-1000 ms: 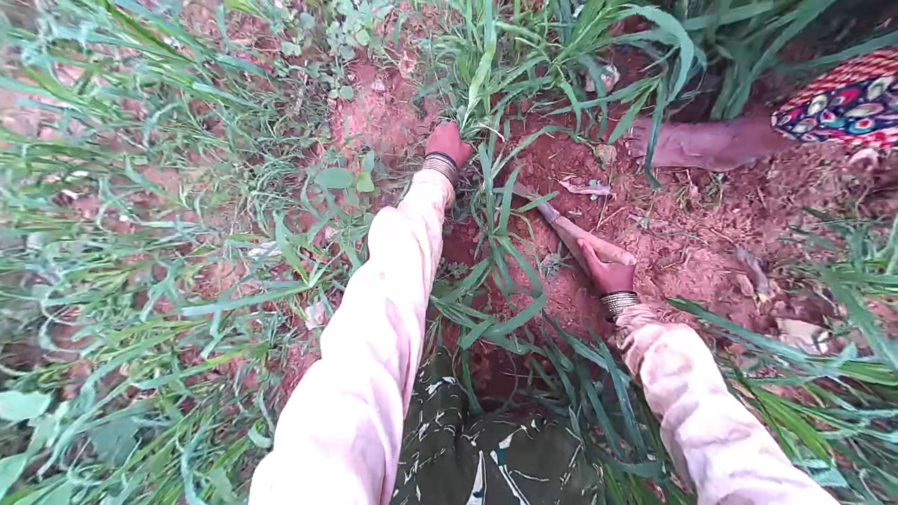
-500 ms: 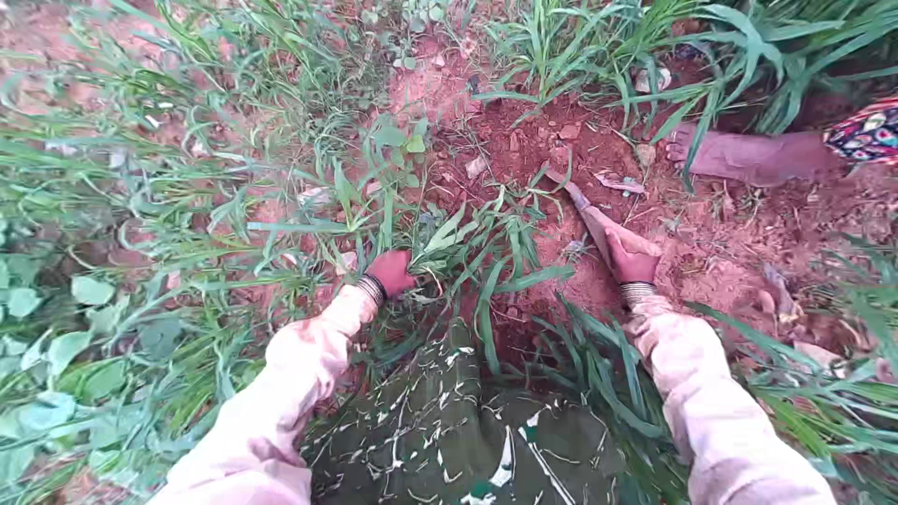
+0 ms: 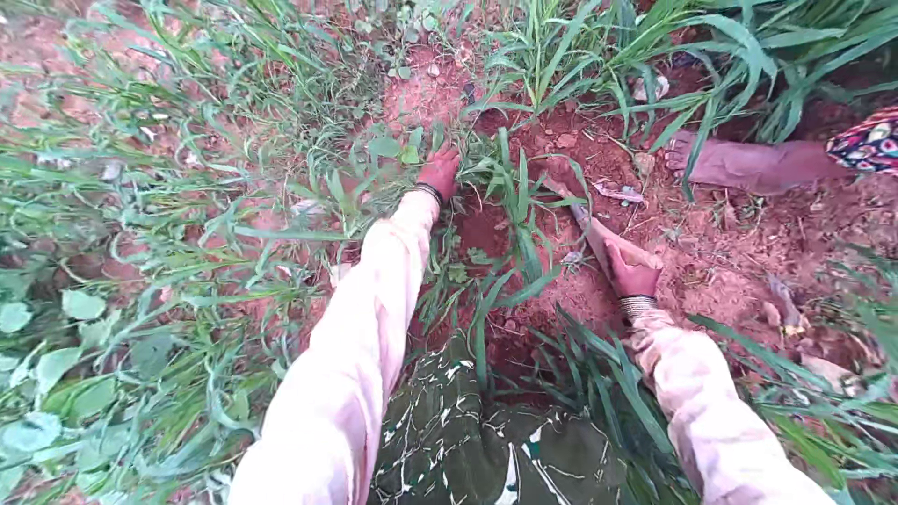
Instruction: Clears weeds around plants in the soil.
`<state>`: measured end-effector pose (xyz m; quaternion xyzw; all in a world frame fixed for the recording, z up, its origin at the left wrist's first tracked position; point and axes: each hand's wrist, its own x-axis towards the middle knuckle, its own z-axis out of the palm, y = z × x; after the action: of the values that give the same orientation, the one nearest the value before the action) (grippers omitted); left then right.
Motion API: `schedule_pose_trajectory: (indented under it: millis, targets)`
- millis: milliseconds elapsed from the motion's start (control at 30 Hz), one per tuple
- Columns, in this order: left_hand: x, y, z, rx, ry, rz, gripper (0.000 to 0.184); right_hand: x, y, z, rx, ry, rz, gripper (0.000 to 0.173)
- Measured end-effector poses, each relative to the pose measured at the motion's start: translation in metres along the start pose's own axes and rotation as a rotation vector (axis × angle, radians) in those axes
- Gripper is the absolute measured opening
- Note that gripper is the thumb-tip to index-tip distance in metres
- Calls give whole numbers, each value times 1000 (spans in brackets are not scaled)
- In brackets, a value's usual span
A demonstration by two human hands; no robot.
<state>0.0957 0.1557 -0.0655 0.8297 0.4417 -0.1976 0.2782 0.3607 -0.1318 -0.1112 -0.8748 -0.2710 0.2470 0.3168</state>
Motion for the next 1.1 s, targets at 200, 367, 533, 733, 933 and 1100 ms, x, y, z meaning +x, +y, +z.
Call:
schedule_pose_trajectory:
  millis: [200, 367, 533, 733, 933, 1100]
  targets:
    - [43, -2, 12, -64, -16, -57, 54, -3, -2, -1, -9, 19, 28, 63]
    - [25, -14, 10, -464, 257, -186, 54, -2, -4, -3, -2, 11, 44, 61]
    - [9, -25, 2, -862, 413, -523, 58, -2, -1, -1, -10, 6, 24, 67]
    - [-63, -56, 7, -725, 350, -799, 58, 2, 0, -2, -51, -14, 73, 74]
    - [-148, -81, 49, -562, 158, -749, 51, 3, -1, 0, -69, -21, 66, 80]
    - [-141, -35, 23, -544, 346, -427, 48, 4, 4, 1, -12, 19, 51, 79]
